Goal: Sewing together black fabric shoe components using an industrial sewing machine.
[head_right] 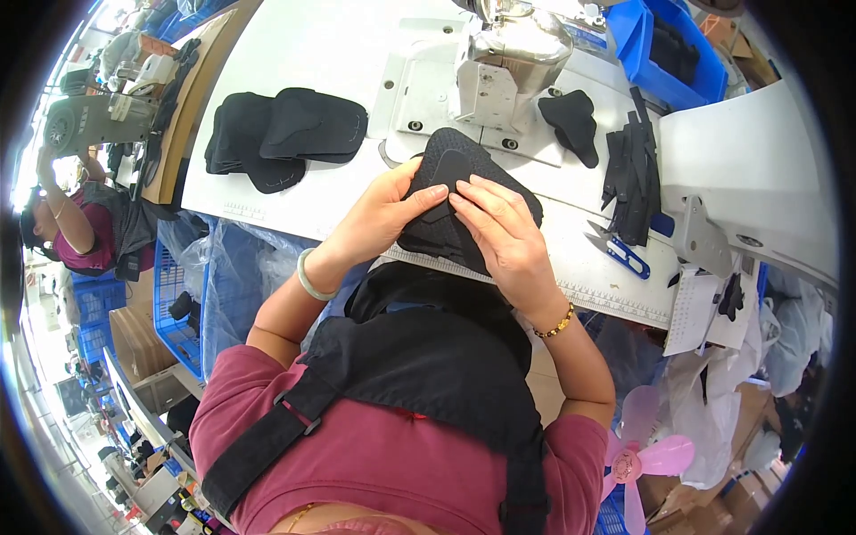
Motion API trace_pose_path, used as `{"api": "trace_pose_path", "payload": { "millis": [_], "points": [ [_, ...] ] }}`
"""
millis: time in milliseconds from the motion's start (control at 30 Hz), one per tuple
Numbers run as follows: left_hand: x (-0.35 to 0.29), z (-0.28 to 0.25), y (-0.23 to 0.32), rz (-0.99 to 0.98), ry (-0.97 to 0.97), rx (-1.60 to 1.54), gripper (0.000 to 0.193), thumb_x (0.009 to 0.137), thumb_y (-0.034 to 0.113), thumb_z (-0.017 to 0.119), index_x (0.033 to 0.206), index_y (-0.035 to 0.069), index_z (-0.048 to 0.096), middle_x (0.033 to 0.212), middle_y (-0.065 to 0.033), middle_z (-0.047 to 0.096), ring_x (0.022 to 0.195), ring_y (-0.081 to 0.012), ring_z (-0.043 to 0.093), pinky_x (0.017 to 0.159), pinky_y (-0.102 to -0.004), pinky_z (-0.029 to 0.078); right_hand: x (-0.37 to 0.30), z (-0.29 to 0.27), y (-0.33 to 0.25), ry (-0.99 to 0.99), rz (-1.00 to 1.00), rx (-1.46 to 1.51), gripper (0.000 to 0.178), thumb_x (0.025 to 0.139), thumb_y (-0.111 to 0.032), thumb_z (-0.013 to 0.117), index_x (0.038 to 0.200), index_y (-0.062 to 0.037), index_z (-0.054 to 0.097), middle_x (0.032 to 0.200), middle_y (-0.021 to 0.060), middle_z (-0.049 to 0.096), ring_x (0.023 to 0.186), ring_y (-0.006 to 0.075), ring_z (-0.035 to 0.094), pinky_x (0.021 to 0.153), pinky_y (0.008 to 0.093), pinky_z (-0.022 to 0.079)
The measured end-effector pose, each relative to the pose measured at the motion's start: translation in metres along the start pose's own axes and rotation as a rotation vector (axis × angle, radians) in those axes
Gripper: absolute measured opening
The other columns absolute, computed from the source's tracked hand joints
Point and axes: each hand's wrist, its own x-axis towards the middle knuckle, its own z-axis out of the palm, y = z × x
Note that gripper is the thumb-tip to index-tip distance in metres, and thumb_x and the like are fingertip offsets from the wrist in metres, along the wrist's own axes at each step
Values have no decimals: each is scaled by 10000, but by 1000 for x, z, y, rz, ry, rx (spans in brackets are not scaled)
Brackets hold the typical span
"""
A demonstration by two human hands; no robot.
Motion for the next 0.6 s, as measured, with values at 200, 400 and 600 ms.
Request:
{"api": "trace_pose_path", "payload": {
  "millis": [200,400,600],
  "points": [
    [-2,4,10,26,50,5,250,950,111,534,1143,-49,532,1021,-52,617,920,-86,543,817,-254,465,-1,0,3,-2,-8,1,309,761,-12,706,1067,-9,664,1127,92,628,1089,273,577,916,359,485],
    [-1,6,43,159,104,-371,283,956,97,530,1210,-26,505,1083,-70,618,947,-104,595,817,-248,509,4,-33,-17,138,-179,-572,432,739,-401,739,1136,-245,668,1055,-35,529,928,141,436,848,330,340],
    [9,14,57,289,72,-394,265,944,57,533,1192,-33,507,1090,-88,615,956,-126,606,825,-261,519,22,-42,-13,215,-235,-784,502,685,-193,668,1183,-261,661,932,-60,481,751,106,397,740,300,288]
  ]
}}
